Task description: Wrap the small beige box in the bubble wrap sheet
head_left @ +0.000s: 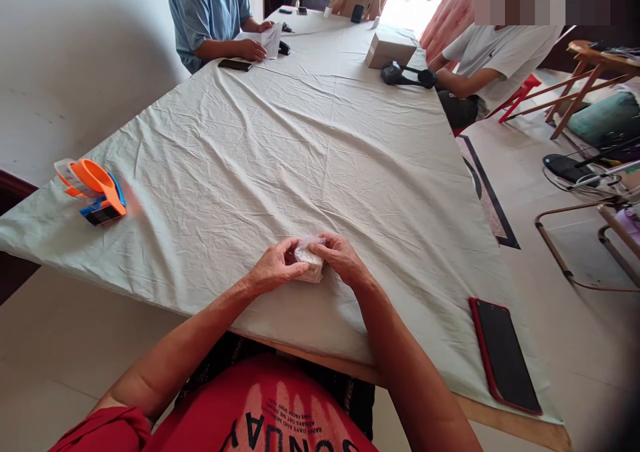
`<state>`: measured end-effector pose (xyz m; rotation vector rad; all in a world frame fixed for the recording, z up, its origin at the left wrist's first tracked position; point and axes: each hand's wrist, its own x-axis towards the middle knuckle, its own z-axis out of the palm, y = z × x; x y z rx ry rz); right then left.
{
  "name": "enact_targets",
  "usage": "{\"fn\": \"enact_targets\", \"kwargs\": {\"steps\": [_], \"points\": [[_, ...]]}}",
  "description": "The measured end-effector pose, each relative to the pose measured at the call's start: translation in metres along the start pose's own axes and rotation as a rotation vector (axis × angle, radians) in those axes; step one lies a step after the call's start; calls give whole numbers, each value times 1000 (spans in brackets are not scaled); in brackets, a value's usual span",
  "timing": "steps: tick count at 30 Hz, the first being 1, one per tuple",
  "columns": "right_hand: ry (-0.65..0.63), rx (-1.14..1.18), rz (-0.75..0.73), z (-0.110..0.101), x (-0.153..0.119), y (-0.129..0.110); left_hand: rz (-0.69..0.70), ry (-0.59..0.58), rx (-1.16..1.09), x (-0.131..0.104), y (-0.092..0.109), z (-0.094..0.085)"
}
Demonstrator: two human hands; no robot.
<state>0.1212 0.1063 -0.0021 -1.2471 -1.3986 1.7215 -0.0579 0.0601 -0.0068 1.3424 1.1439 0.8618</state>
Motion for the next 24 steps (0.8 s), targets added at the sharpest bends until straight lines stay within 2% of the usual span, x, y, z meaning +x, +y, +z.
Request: {"fn": "enact_targets", "kwargs": {"steps": [4,8,12,15,20,24], "points": [[34,-36,-44,1,-7,0,-38,58,-197,4,-4,3],[42,-78,-76,3,-12,1,-86,49,-243,8,1,2],[21,-52,-16,6,-18,4,-138,2,-302,4,5,2],[21,-96,5,9,-25,6,-179,-10,-283,-3,2,3],[104,-293,-72,11,-29,9,-175,64,-160,-10,-7,7],[117,-293,-81,8,-24,9,-168,53,-129,-11,-10,9]]}}
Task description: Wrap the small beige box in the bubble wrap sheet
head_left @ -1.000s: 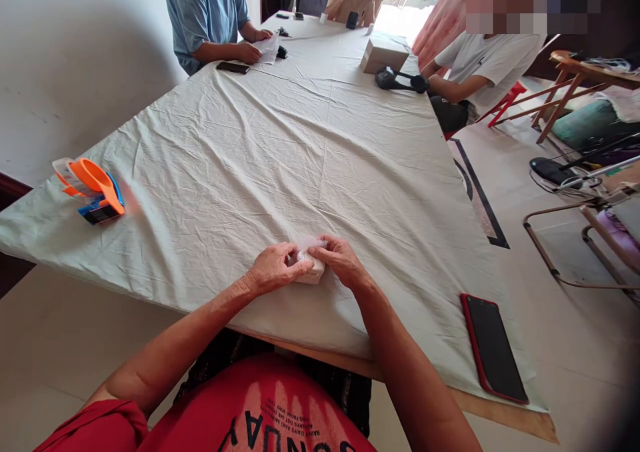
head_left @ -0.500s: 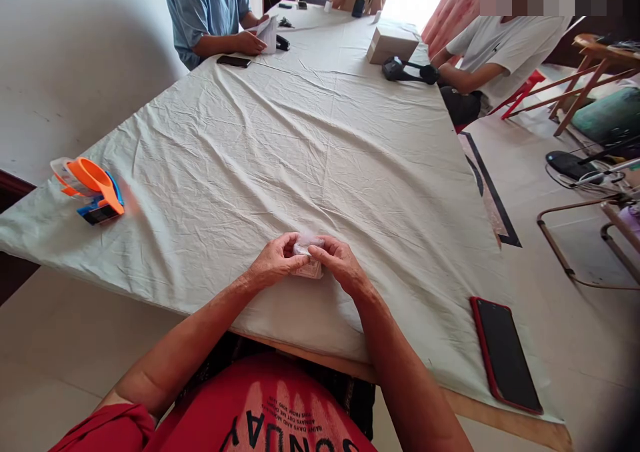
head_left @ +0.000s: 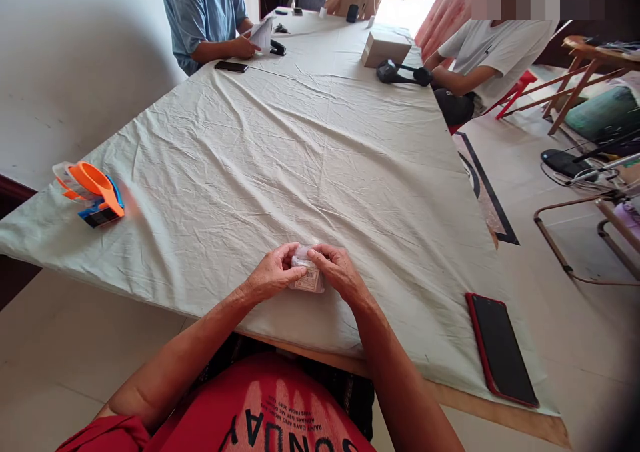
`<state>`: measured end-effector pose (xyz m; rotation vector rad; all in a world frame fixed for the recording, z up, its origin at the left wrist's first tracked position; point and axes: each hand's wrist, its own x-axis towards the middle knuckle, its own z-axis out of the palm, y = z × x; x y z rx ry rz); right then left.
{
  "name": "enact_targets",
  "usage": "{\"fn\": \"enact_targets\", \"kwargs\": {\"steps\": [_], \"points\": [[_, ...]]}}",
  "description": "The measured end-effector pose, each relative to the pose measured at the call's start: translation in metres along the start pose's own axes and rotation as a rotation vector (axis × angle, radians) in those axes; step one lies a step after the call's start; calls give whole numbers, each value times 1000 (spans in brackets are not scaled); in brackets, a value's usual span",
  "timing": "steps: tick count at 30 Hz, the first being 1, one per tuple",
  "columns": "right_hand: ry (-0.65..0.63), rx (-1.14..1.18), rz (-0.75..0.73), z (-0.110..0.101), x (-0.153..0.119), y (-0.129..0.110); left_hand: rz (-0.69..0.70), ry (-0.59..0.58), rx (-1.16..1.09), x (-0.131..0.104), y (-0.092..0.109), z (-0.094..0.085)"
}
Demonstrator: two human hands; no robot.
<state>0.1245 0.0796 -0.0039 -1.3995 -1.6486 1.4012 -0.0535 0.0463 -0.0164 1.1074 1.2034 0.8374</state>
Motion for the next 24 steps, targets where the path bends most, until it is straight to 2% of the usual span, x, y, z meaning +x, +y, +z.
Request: {"fn": "enact_targets", "kwargs": {"steps": [5,11,14,19,24], "points": [[-26,71,19,-2,5,1,39,-25,0,0,-1,1],[-41,157,50,-6,5,-6,8,-50,151,1,11,2],[-60,138,53,-9,5,-10,8,-61,139,4,16,2],[-91,57,46,-14,3,-13,89,-139,91,7,19,2],[-68,-50,15,-15,1,-11,64,-127,51,7,17,2]]}}
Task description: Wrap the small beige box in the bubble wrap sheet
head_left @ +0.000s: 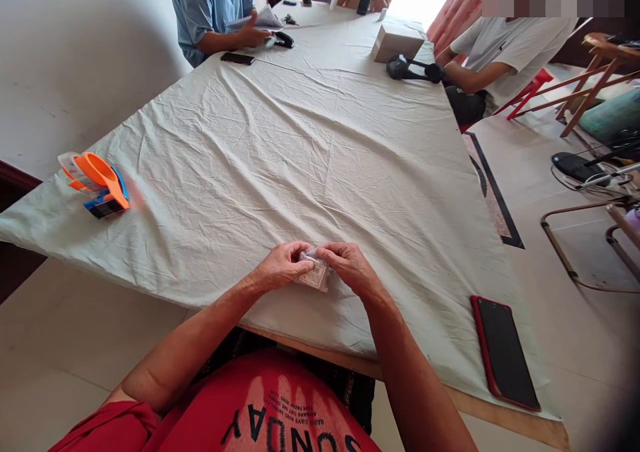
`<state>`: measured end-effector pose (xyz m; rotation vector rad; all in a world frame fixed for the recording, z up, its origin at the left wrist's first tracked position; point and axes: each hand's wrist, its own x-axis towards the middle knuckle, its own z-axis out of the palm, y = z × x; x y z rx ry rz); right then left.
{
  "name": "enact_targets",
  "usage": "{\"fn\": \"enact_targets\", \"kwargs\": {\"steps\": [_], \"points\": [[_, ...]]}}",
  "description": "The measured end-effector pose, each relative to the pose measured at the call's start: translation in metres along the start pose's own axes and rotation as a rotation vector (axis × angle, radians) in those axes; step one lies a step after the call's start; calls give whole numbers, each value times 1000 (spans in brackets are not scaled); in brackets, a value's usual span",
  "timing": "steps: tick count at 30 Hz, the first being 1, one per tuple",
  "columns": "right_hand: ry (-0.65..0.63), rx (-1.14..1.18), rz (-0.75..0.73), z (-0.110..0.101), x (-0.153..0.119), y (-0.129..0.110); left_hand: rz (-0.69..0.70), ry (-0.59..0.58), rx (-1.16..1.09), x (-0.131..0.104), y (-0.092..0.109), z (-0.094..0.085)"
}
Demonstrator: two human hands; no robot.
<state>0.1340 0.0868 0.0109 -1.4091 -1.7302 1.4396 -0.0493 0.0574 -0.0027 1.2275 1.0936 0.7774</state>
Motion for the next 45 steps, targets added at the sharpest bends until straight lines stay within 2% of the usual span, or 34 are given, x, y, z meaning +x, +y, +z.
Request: {"fn": "enact_targets", "kwargs": {"steps": [3,7,10,18,24,31,36,38,42,45], "points": [[95,-42,-19,3,-2,2,-8,18,-8,1,-3,1],[184,-104,-22,7,-5,4,12,94,128,3,-6,3],[190,-134,-18,8,-8,3,17,118,197,4,-6,3],[171,-196,-54,8,-17,-5,22,102,189,5,-6,2],[184,-268,-159,16,-26,-2,17,102,158,5,-4,3],[375,-286,-268,29,-32,17,77,166,174,3,-5,6],[376,-368,-372,30,-35,21,81,190,127,3,-7,7],[361,-435,-408,29,-36,22,57,149,115,1,-4,4],[375,-615,-467,28,-37,23,-8,-32,34,-4,3,-7],[406,-716,-541,27,-38,23,-22,-59,-10,-6,5,-11]]}}
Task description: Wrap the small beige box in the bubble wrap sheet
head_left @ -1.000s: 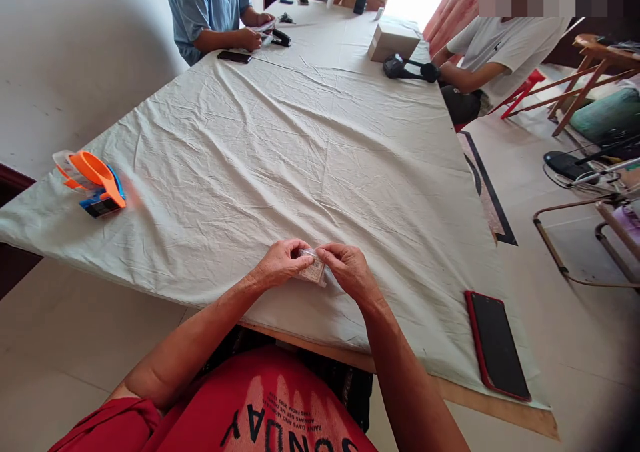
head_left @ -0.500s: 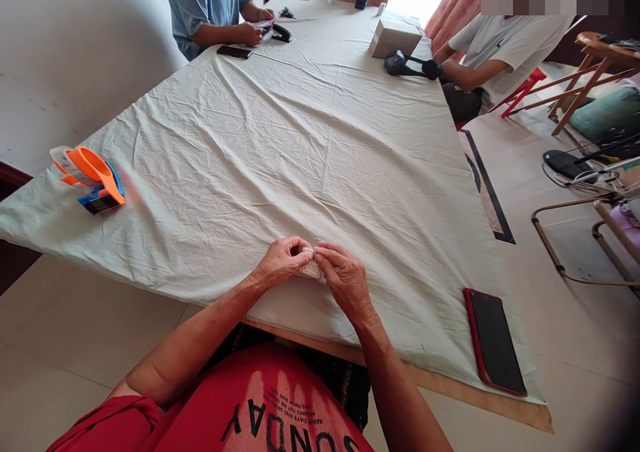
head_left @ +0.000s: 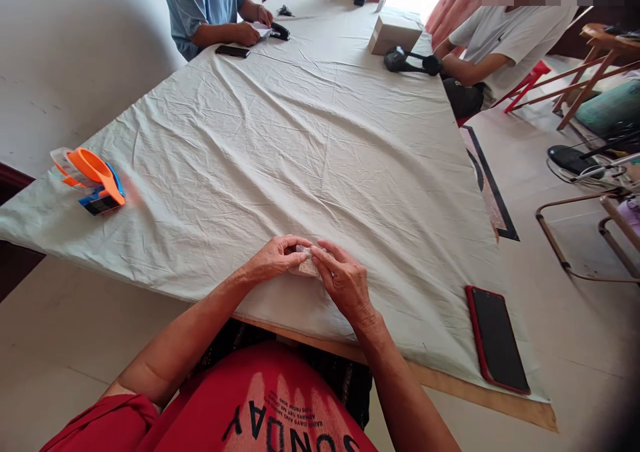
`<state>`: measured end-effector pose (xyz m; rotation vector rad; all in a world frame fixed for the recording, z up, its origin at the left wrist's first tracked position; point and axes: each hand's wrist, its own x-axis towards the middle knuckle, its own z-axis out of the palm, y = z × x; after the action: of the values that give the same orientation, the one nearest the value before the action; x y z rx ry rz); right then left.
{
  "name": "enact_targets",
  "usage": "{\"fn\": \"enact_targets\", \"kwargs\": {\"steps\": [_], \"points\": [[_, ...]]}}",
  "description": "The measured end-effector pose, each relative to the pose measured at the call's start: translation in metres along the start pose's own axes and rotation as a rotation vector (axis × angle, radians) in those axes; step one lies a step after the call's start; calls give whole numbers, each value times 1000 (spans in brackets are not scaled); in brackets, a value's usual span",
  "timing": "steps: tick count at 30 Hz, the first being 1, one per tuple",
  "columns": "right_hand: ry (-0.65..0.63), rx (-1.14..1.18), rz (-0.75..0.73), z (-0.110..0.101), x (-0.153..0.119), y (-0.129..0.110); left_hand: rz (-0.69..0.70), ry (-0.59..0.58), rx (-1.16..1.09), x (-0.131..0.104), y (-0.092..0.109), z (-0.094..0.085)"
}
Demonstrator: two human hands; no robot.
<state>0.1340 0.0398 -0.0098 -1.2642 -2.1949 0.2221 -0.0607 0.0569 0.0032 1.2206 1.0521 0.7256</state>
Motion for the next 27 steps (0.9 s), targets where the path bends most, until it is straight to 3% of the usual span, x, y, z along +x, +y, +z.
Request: {"fn": "enact_targets", "kwargs": {"steps": [10,18,23,27], "points": [[-17,-73,-103,-2,4,4,-1,44,22,7,-7,3],[-37,72,-8,-2,3,1,3,-24,99,16,1,1],[7,304,180,-14,-6,13,3,-20,50,13,0,2],[-169,369,196,-14,-15,23,3,18,36,9,-3,3]]}}
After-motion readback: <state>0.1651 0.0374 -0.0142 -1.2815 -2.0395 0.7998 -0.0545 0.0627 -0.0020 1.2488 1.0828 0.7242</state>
